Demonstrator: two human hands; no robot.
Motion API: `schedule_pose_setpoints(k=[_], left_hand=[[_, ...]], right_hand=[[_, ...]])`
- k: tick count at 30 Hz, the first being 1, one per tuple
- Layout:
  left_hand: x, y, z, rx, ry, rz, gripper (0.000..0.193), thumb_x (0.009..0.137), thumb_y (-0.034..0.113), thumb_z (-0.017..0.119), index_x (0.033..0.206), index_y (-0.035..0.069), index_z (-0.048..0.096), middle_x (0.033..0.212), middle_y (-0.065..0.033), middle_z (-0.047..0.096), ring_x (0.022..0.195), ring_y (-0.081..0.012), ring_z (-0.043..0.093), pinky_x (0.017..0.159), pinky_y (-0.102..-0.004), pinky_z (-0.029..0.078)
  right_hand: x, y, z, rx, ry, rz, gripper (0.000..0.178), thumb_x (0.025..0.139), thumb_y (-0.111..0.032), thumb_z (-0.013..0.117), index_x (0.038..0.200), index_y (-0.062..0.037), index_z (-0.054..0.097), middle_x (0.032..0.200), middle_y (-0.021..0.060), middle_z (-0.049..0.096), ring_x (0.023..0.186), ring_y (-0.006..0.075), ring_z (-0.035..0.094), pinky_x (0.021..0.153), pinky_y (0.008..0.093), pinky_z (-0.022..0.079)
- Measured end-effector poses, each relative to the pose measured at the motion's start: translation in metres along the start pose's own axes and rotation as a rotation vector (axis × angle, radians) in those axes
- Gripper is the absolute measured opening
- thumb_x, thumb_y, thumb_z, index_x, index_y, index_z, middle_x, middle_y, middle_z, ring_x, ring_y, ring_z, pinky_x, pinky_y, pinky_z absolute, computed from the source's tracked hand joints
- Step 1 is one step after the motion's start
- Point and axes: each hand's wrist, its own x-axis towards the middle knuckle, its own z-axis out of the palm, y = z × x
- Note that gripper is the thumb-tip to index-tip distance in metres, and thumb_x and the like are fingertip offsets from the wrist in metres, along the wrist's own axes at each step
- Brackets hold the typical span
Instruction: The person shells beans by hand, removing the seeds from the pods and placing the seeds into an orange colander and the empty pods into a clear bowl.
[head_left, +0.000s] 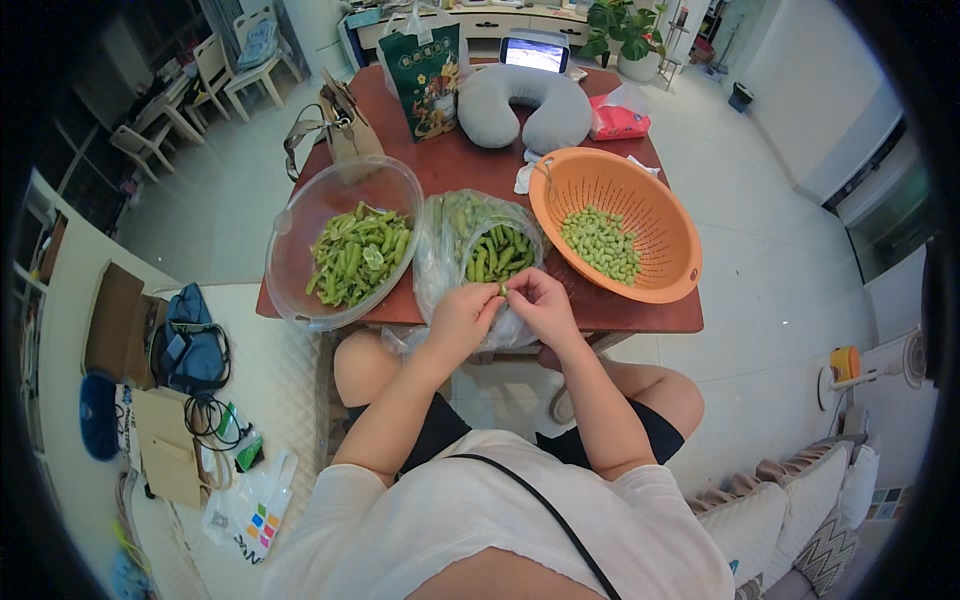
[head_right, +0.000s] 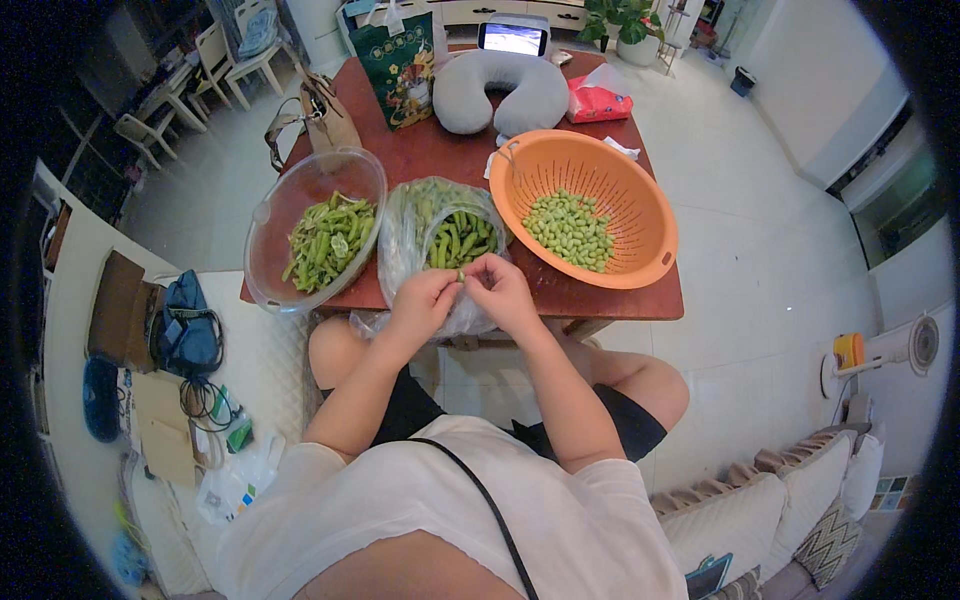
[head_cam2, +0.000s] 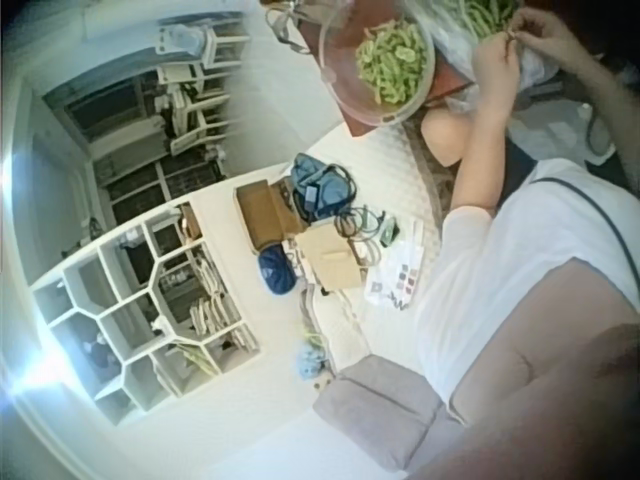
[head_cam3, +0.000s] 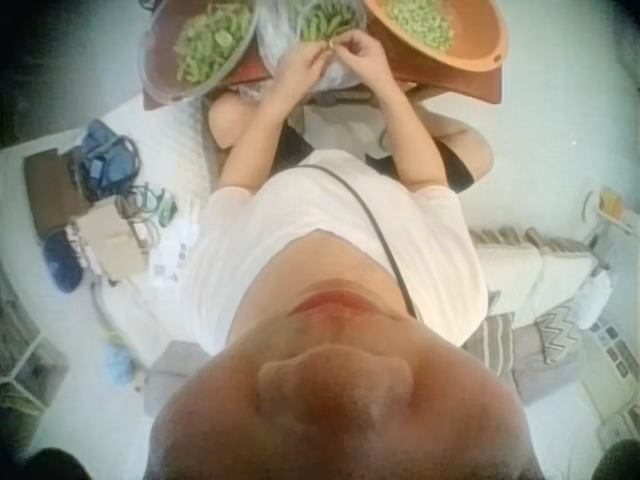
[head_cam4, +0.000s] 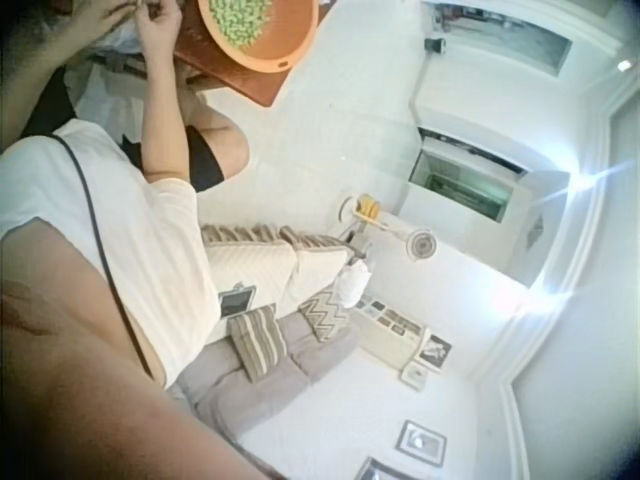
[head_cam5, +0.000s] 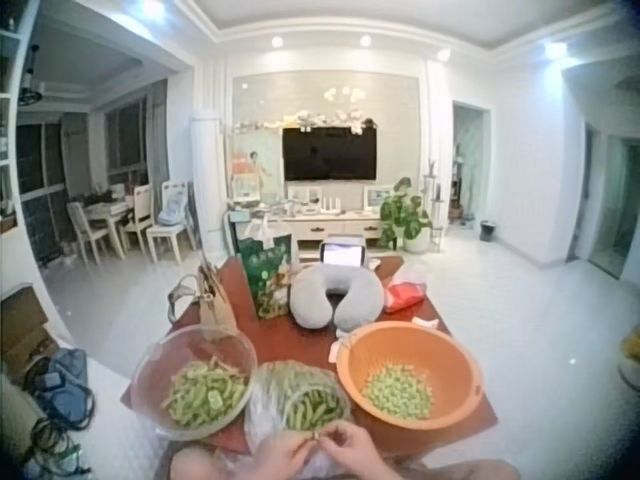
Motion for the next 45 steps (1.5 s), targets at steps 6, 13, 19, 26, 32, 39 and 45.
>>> schedule_pose_setpoints(k=[6,13,19,26,32,39,45], left_hand=[[-0.002,0.000,0.004,0.055,-0.021,-0.006,0.009,0.079,0.008,0.057,0.086,0.002,0.059,0.075,-0.0156,0.058,0.070,-0.0345,0.056,0.059,-0.0409,0.043],[0.002,0.001,0.004,0.042,-0.003,-0.035,0.013,0.084,0.014,0.053,0.081,0.002,0.057,0.071,-0.0142,0.058,0.064,-0.0318,0.056,0.056,-0.0388,0.043],[0.005,-0.009,0.004,-0.335,-0.220,-0.398,0.022,0.090,0.016,0.047,0.076,0.002,0.055,0.061,0.0013,0.051,0.057,-0.0066,0.045,0.052,-0.0221,0.036],[0.007,-0.019,0.002,-0.729,-0.296,-0.536,0.023,0.091,0.020,0.046,0.079,0.004,0.056,0.061,0.0014,0.052,0.052,-0.0053,0.043,0.048,-0.0198,0.033],[0.010,-0.011,-0.004,-0.887,-0.326,-0.662,0.025,0.092,0.024,0.045,0.081,0.005,0.057,0.061,0.0013,0.053,0.049,-0.0032,0.038,0.045,-0.0177,0.028],[0.011,-0.009,-0.005,-0.933,-0.329,-0.686,0.025,0.092,0.024,0.045,0.081,0.005,0.058,0.060,0.0012,0.053,0.048,-0.0033,0.038,0.044,-0.0179,0.027],[0.011,-0.010,-0.005,-0.929,-0.323,-0.714,0.026,0.092,0.025,0.044,0.080,0.005,0.057,0.056,0.0023,0.051,0.046,-0.0033,0.037,0.043,-0.0179,0.026]], right_hand=[[0.001,-0.003,0.002,-0.184,0.034,-0.007,0.006,0.078,0.000,0.056,0.083,-0.0017,0.052,0.077,-0.0027,0.053,0.068,0.0026,0.048,0.058,0.0167,0.039],[0.003,-0.006,-0.001,-0.146,0.014,0.021,0.006,0.079,0.000,0.053,0.084,-0.0018,0.051,0.076,-0.0024,0.053,0.066,0.0022,0.046,0.057,0.0168,0.037],[0.004,-0.012,-0.001,-0.028,-0.003,0.064,0.006,0.082,-0.004,0.056,0.087,-0.0019,0.052,0.078,-0.0011,0.055,0.069,0.0039,0.049,0.060,0.0180,0.039],[0.005,-0.005,-0.005,0.078,-0.057,0.074,0.009,0.084,-0.005,0.057,0.090,-0.0008,0.053,0.081,0.0008,0.056,0.074,0.0072,0.053,0.065,0.0205,0.043],[0.004,-0.006,-0.001,0.075,-0.044,-0.016,0.013,0.084,-0.004,0.056,0.096,-0.0001,0.054,0.082,0.0020,0.058,0.074,0.0082,0.055,0.066,0.0214,0.044],[0.001,-0.009,-0.001,-0.009,-0.012,0.019,0.013,0.083,-0.002,0.057,0.096,0.0008,0.057,0.084,0.0035,0.060,0.075,0.0086,0.057,0.067,0.0215,0.046],[0.002,-0.006,-0.003,-0.012,-0.029,0.034,0.016,0.083,-0.002,0.058,0.098,0.0011,0.058,0.083,0.0034,0.061,0.074,0.0087,0.057,0.066,0.0213,0.047]])
